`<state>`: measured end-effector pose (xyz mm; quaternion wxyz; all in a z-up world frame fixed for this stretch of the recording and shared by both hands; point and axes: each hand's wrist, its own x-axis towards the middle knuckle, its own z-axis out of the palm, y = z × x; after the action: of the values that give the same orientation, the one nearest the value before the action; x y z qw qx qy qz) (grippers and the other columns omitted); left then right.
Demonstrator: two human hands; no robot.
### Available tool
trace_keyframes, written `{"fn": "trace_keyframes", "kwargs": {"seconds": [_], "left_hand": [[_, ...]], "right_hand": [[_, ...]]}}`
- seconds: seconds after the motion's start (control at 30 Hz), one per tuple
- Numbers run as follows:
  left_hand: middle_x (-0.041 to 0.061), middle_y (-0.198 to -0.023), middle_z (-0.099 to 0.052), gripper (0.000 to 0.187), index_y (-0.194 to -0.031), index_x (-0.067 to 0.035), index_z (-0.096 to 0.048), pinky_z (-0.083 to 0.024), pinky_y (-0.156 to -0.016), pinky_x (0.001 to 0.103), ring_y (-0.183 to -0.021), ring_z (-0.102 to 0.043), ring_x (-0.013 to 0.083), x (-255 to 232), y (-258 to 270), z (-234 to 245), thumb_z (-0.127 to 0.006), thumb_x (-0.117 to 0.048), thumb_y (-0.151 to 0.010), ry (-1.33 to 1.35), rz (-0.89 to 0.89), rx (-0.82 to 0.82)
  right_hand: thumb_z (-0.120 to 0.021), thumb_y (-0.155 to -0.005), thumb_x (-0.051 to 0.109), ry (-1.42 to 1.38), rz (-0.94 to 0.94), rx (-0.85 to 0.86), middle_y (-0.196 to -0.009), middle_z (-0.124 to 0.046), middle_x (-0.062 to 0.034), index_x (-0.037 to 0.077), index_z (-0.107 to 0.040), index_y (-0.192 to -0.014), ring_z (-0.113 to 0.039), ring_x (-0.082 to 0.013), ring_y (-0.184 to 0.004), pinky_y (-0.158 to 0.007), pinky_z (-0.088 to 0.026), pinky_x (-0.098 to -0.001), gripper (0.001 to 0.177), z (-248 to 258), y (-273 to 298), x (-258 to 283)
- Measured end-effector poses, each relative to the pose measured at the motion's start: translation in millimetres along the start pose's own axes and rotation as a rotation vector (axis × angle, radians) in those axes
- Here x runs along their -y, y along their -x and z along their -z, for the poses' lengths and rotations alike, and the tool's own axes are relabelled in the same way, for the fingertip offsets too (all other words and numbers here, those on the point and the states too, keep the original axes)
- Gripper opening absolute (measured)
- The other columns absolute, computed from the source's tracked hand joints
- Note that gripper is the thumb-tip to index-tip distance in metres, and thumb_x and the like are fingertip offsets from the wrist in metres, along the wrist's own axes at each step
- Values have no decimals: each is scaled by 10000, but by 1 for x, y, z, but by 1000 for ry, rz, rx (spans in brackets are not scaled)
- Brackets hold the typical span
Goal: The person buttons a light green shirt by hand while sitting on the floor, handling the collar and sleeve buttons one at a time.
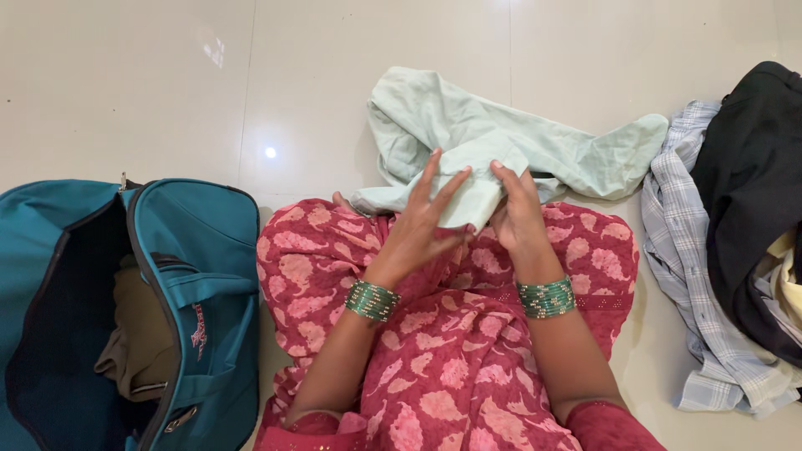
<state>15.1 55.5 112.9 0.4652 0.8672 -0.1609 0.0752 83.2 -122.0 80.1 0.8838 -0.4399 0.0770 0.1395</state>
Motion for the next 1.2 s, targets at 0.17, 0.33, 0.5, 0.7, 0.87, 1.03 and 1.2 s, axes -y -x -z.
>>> {"fn": "trace_keyframes", "kwargs": {"seconds": [0.17,0.33,0.5,0.7,0.87,1.03,1.2], "left_hand": [[147,-1465,-598,493,-1318,-121,-662,-492,-1123,464,-1375,-542,356,20,14,-10,-693,-65,-829,-34,43,-230],[147,-1034,-768,253,-1256,-26,-662,-572,-877,367,-942,-765,258,52,25,-27,-585,-89,-1023,337,404,-252],[169,-1271,-689,370,-1385,-4,-523,-511,-994,351,-1177,-662,240,48,29,-34,-616,-78,-1034,483,307,-403],[145,-1267,-665,566,-1458,-76,-423,-506,-996,343,-1204,-644,191,21,35,-20,-614,-18,-928,484,319,-391],[129,-1141,-732,342,-1342,-67,-559,-543,-945,335,-1093,-704,185,21,41,-22,-611,-43,-1004,497,351,-354],[101,-1084,-737,250,-1270,-37,-589,-558,-887,305,-1026,-705,152,25,44,-25,-630,-105,-1033,617,427,-322],[130,-1192,-670,318,-1219,-6,-616,-507,-983,360,-1134,-659,245,28,44,-19,-716,6,-918,283,172,-406]], "right_hand": [[-589,-1018,241,83,-41,107,-1265,-626,-70,51,-457,-1410,-644,-181,-1135,-966,-558,-377,455,3,13,-2],[-469,-1077,381,543,-5,153,-1109,-711,-152,3,-578,-1325,-706,-237,-983,-868,-609,-371,465,11,19,15],[-585,-1035,207,601,138,333,-1192,-719,-103,14,-560,-1293,-701,-191,-1097,-951,-572,-331,323,-1,34,13],[-704,-929,48,914,259,348,-1187,-710,-52,25,-641,-1250,-672,-121,-1093,-888,-570,-276,328,-17,58,-2],[-773,-871,74,1102,317,311,-1101,-692,-67,48,-684,-1173,-655,-164,-900,-735,-536,-295,316,-24,67,-6],[-784,-835,96,1281,733,443,-990,-637,-121,10,-656,-1208,-616,-287,-911,-795,-496,-383,403,-26,68,-10],[-770,-886,80,1338,665,391,-903,-617,-88,41,-693,-1098,-617,-249,-841,-723,-490,-361,229,-16,65,-10]]}}
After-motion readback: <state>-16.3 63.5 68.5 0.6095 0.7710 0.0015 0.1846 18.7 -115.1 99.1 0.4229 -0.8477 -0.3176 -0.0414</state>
